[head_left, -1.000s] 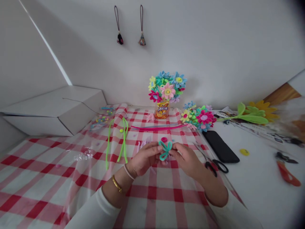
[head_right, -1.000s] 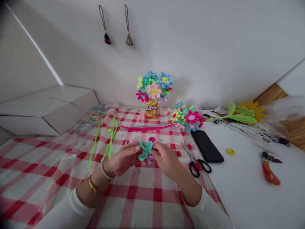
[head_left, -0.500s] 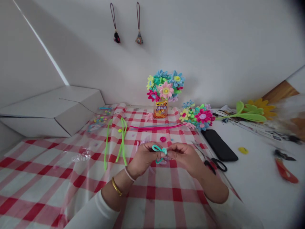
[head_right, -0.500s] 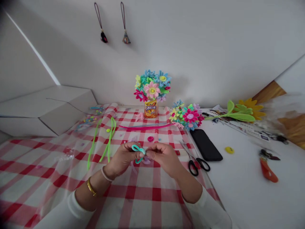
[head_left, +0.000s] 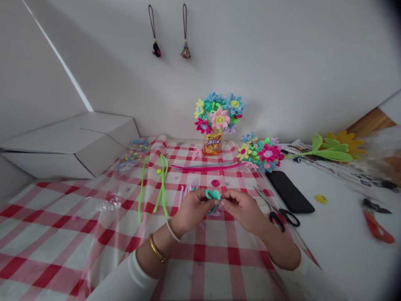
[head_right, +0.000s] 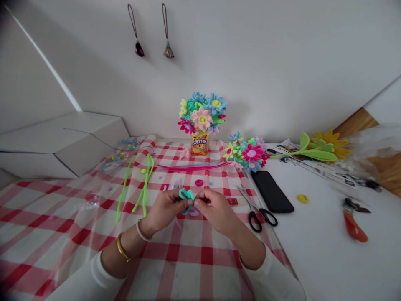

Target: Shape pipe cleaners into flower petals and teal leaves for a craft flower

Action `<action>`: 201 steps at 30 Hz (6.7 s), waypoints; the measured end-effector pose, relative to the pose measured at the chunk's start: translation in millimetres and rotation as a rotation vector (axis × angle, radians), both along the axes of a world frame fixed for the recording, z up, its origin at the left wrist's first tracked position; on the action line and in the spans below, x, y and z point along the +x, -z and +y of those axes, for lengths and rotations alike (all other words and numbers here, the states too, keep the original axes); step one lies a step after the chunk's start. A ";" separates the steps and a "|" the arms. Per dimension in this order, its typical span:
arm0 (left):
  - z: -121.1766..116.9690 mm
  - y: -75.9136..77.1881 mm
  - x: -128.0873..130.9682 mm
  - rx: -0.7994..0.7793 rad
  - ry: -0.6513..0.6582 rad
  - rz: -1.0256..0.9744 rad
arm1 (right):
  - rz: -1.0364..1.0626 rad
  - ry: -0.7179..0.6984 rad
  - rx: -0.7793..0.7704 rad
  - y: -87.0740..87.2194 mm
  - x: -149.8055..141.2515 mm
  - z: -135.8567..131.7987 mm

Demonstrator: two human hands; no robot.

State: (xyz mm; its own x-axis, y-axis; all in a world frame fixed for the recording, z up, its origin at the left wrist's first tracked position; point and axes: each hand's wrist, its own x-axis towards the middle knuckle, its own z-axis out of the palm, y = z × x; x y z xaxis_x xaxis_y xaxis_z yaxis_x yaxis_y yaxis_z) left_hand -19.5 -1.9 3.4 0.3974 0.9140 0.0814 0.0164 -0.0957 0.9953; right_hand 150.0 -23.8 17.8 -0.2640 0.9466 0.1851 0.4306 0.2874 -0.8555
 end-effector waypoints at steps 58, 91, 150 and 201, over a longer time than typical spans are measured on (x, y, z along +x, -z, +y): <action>-3.3 -5.6 4.0 -0.302 0.123 -0.357 | -0.153 -0.089 0.544 -3.8 7.0 1.8; -4.4 -15.4 -0.7 -0.179 0.232 -0.243 | 0.818 -0.300 -0.729 17.4 2.5 5.9; 4.0 -4.4 -4.5 -0.346 0.193 -0.361 | 0.234 -0.164 0.063 8.1 -2.1 -2.9; -3.7 -4.6 2.7 -0.333 0.259 -0.648 | 1.005 -0.247 -0.546 23.7 -9.1 3.9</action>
